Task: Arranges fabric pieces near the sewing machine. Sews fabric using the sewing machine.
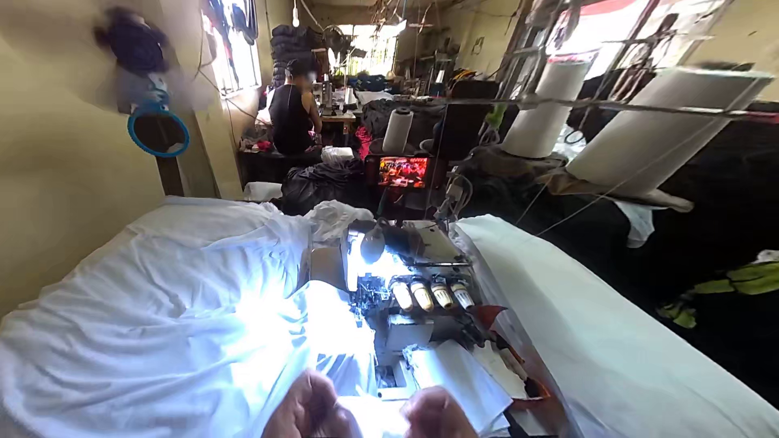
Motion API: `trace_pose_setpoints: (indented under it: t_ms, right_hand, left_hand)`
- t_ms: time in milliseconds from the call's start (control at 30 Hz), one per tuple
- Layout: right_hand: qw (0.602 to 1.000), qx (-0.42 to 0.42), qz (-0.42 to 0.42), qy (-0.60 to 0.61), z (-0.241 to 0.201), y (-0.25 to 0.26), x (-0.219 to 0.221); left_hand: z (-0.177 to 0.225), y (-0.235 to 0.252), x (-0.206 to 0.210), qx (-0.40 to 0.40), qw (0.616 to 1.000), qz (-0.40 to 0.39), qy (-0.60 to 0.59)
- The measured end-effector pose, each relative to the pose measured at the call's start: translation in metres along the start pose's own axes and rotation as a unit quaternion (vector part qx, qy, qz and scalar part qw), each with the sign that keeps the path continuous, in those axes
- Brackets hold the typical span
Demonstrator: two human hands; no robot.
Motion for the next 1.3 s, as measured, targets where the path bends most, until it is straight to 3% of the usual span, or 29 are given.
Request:
trace_pose_setpoints:
  t_ms: [67, 133, 200, 267, 333, 500, 633, 867, 967, 1033, 1167, 1300]
  right_hand:
    - [0.999, 0.008, -0.012, -0.050, -0.003, 0.000, -0.009]
    - [0.981, 0.017, -0.071, -0.178, -0.010, 0.002, -0.010]
    - [0.917, 0.050, -0.127, -0.375, -0.018, 0.005, -0.004]
    - [0.842, 0.090, -0.158, -0.507, -0.013, 0.006, 0.001]
    - [0.823, 0.075, -0.145, -0.544, -0.011, 0.006, 0.000]
    - [0.880, 0.021, -0.054, -0.471, -0.021, 0.007, -0.008]
    - [0.902, 0.074, -0.014, -0.425, -0.002, 0.005, -0.006]
    - [0.958, 0.204, -0.092, -0.179, 0.041, -0.012, 0.022]
    - [0.965, 0.205, -0.022, -0.161, 0.049, -0.001, 0.014]
    - [0.962, 0.186, 0.057, -0.190, 0.059, 0.010, -0.003]
    - [0.954, 0.164, 0.130, -0.213, 0.086, 0.021, -0.028]
    - [0.953, 0.183, 0.089, -0.223, 0.090, 0.014, -0.027]
  left_hand:
    - [0.007, 0.002, -0.008, -0.018, 0.999, -0.031, 0.025]
    - [0.015, 0.004, -0.011, 0.001, 0.992, -0.094, 0.089]
    - [0.017, 0.003, -0.009, -0.015, 0.955, -0.161, 0.249]
    - [0.011, 0.004, -0.005, -0.046, 0.895, -0.192, 0.400]
    - [0.006, 0.004, -0.006, -0.033, 0.883, -0.176, 0.433]
    - [0.006, 0.003, -0.020, -0.016, 0.943, -0.063, 0.327]
    - [0.000, -0.005, -0.024, -0.069, 0.920, 0.012, 0.385]
    - [0.012, 0.008, -0.028, 0.007, 0.915, 0.025, 0.402]
    - [0.017, 0.042, -0.023, 0.081, 0.863, 0.056, 0.495]
    - [0.003, 0.070, -0.022, 0.096, 0.850, 0.058, 0.514]
    - [-0.051, 0.116, -0.028, -0.030, 0.893, -0.008, 0.450]
    - [-0.067, 0.116, -0.030, -0.143, 0.878, -0.038, 0.456]
Point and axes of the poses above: each hand's wrist, its own y-axis towards the middle knuckle, its own x-axis out of the palm, z = x × y, the point moved 9 cm from there along y, towards the middle knuckle, and after that the axes turned 10 degrees about -z, right-handed, at the moved point
